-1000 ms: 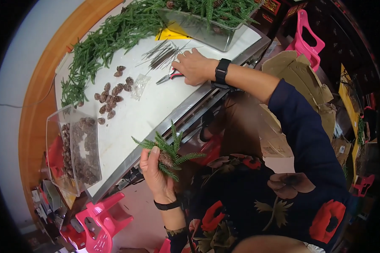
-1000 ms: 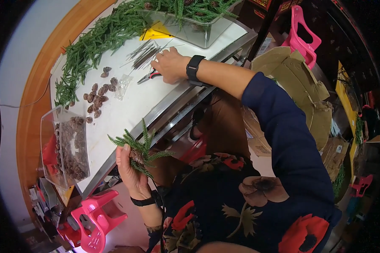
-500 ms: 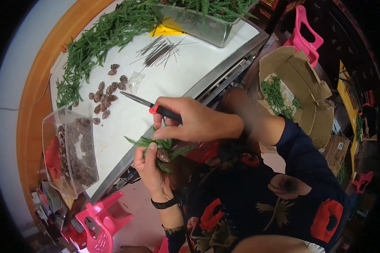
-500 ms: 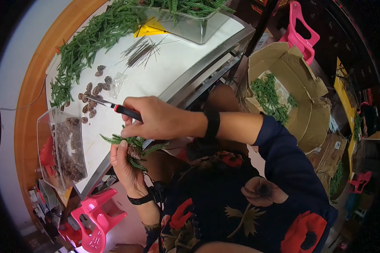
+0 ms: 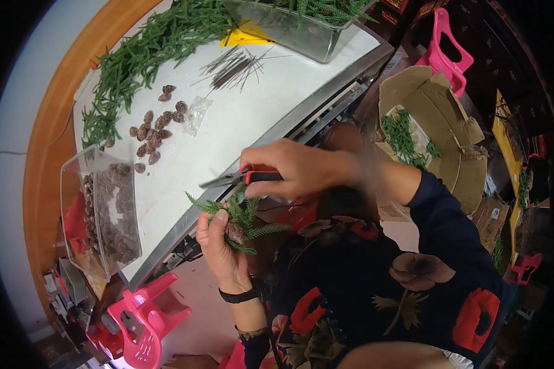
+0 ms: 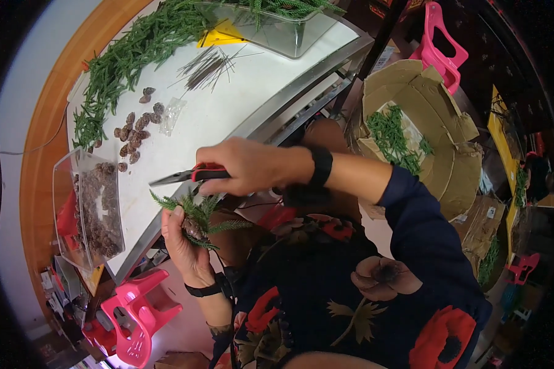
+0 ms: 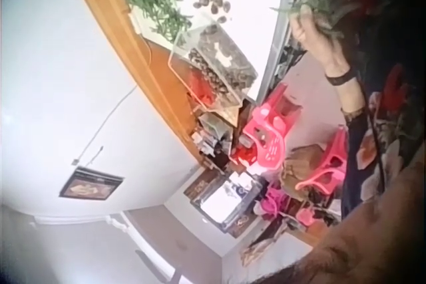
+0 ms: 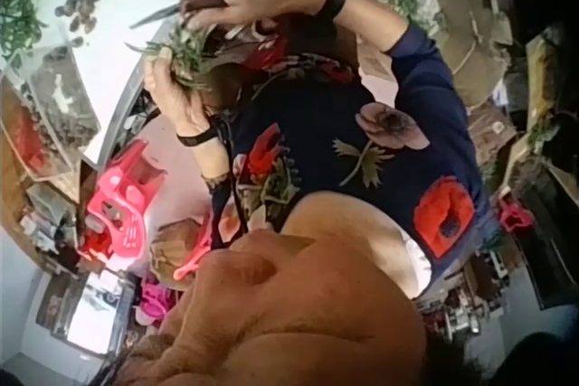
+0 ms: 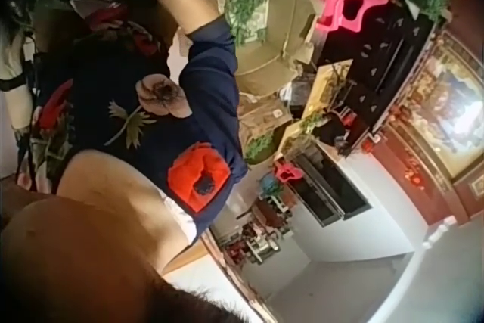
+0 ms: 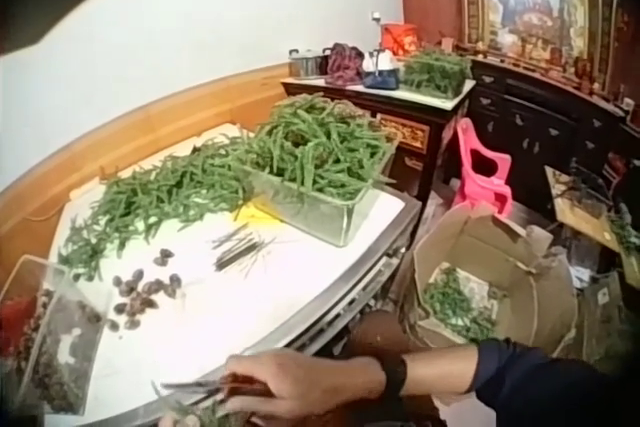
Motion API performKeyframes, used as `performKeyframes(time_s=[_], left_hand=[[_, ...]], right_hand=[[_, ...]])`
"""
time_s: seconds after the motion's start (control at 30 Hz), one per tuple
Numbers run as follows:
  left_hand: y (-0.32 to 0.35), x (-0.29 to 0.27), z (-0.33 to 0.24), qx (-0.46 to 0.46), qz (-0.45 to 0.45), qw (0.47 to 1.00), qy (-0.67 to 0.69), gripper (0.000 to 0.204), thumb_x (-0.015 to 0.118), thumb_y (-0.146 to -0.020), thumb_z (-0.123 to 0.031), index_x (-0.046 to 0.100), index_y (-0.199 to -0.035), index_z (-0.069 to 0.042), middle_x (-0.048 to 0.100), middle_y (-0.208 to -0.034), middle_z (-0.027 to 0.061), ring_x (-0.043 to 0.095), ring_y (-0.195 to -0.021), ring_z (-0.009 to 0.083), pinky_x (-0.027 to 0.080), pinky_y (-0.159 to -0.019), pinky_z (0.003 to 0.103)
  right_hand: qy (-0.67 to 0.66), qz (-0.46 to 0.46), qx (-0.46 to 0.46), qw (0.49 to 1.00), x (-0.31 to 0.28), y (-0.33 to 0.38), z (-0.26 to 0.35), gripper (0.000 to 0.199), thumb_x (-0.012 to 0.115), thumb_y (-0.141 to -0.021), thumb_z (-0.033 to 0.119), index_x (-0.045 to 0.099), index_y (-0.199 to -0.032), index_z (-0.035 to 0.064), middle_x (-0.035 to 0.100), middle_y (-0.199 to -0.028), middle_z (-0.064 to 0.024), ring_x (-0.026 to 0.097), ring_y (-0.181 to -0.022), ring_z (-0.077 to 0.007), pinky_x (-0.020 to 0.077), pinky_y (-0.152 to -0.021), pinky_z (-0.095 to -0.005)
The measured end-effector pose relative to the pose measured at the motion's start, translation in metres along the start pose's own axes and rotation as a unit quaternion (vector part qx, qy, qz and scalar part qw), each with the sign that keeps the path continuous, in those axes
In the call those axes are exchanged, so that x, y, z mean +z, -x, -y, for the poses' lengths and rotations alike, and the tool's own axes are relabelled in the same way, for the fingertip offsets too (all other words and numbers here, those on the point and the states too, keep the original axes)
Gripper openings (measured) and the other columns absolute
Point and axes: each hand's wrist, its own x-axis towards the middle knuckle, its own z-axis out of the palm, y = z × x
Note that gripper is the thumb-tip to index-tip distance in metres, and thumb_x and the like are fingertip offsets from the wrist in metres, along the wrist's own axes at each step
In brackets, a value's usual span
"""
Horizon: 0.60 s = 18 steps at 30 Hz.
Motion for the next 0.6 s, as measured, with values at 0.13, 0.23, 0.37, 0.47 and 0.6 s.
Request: performKeyframes(time_s=[0.13,0.23,0.37,0.47,0.6], left_hand=[[0.002,0.002,-0.001,-0.043,0.020,0.999,0.022,0.016,0.057,-0.083,-0.002,0.059,-0.099,0.001,0.065,-0.092,0.0091,0.063,-0.079,0.0153,0.052,-0.077,0.028],[-0.001,-0.007,0.001,-0.074,0.054,0.995,0.043,0.018,0.059,-0.082,-0.003,0.058,-0.099,0.002,0.065,-0.090,0.0087,0.062,-0.080,0.0154,0.052,-0.077,0.028],[0.002,0.000,-0.001,-0.104,0.041,0.992,0.054,0.021,0.060,-0.080,-0.005,0.057,-0.099,0.002,0.063,-0.088,0.0084,0.061,-0.080,0.0158,0.051,-0.077,0.028],[0.002,-0.002,-0.001,-0.128,0.045,0.988,0.070,0.019,0.060,-0.078,-0.005,0.056,-0.096,0.001,0.060,-0.085,0.0082,0.059,-0.077,0.0168,0.049,-0.074,0.027],[0.001,-0.005,0.000,-0.166,0.100,0.974,0.121,0.013,0.060,-0.075,-0.005,0.052,-0.085,-0.003,0.054,-0.078,0.0075,0.052,-0.071,0.0185,0.044,-0.066,0.029]], right_hand=[[0.130,0.049,-0.104,0.985,-0.026,-0.008,-0.019,0.024,0.067,-0.081,0.019,0.053,-0.095,0.0036,0.055,-0.081,-0.0083,0.057,-0.072,-0.0243,0.0430,-0.067,-0.0318],[0.162,0.101,-0.123,0.974,-0.037,-0.012,-0.023,0.025,0.065,-0.081,0.019,0.053,-0.097,0.0043,0.055,-0.086,-0.0094,0.056,-0.079,-0.0287,0.0427,-0.072,-0.0347],[0.203,0.145,-0.141,0.958,-0.040,-0.015,-0.022,0.024,0.064,-0.081,0.019,0.053,-0.097,0.0054,0.054,-0.091,-0.0091,0.054,-0.087,-0.0268,0.0400,-0.079,-0.0360],[0.165,0.153,-0.164,0.960,-0.037,-0.018,-0.024,0.022,0.062,-0.081,0.017,0.052,-0.097,0.0058,0.053,-0.093,-0.0097,0.052,-0.092,-0.0268,0.0385,-0.082,-0.0362],[0.180,0.133,-0.223,0.949,-0.037,-0.024,-0.024,0.022,0.059,-0.078,0.011,0.052,-0.098,0.0056,0.052,-0.092,-0.0095,0.052,-0.091,-0.0270,0.0382,-0.083,-0.0360]])
